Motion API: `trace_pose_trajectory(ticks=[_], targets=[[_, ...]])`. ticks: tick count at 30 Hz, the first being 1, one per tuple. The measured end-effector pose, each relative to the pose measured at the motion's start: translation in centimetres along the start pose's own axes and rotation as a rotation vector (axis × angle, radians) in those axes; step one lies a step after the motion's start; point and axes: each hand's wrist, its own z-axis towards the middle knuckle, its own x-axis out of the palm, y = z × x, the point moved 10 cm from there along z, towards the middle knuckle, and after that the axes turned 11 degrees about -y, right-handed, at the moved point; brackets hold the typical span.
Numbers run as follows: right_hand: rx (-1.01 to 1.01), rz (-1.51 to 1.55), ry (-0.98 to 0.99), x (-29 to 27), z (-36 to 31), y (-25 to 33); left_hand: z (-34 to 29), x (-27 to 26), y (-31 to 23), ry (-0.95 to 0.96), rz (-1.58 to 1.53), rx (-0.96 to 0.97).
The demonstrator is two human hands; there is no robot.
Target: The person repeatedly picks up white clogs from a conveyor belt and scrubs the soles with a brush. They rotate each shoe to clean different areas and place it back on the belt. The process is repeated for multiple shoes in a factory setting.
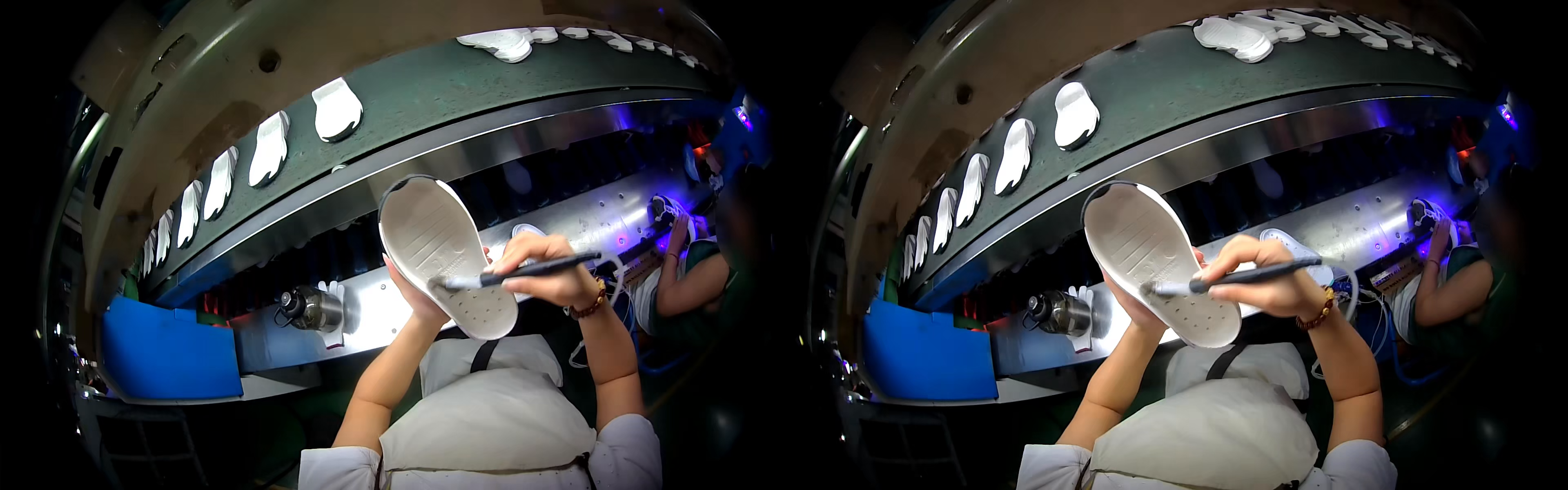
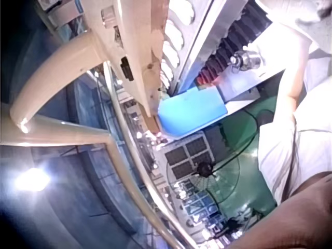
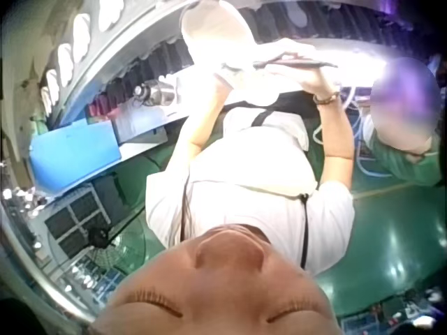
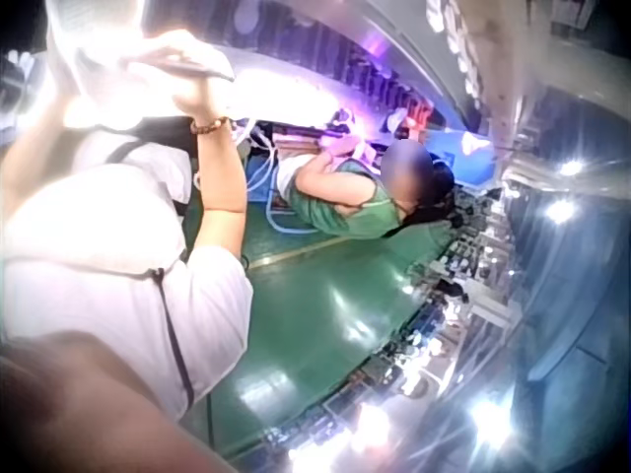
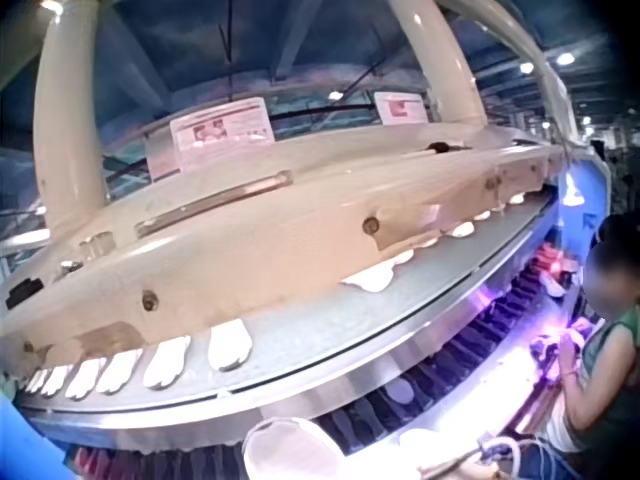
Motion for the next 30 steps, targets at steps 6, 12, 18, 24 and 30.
trace_pose_trajectory(ticks=[6, 12, 18, 24, 30], targets=[[-0.006, 0.206, 0.004, 0.6, -0.7, 0.4, 0.2, 1.2, -2.1, 0.027, -0.035, -0.043], [-0.020, 0.231, 0.025, 0.5, -1.6, 0.8, 1.0, 3.1, -3.5, 0.174, -0.082, 0.040], [-0.046, 0.097, -0.033, 0.2, -2.1, -0.4, 1.3, 3.1, -5.2, 0.161, 0.030, 0.147], [0.110, 0.441, -0.137, -1.0, -1.8, -2.9, 1.5, 4.8, -4.9, 0.096, -0.098, 0.079], [0.155, 0.404, -0.252, 0.8, -2.4, -2.3, -0.5, 4.7, -1.0, 0.298, -0.144, -0.081]])
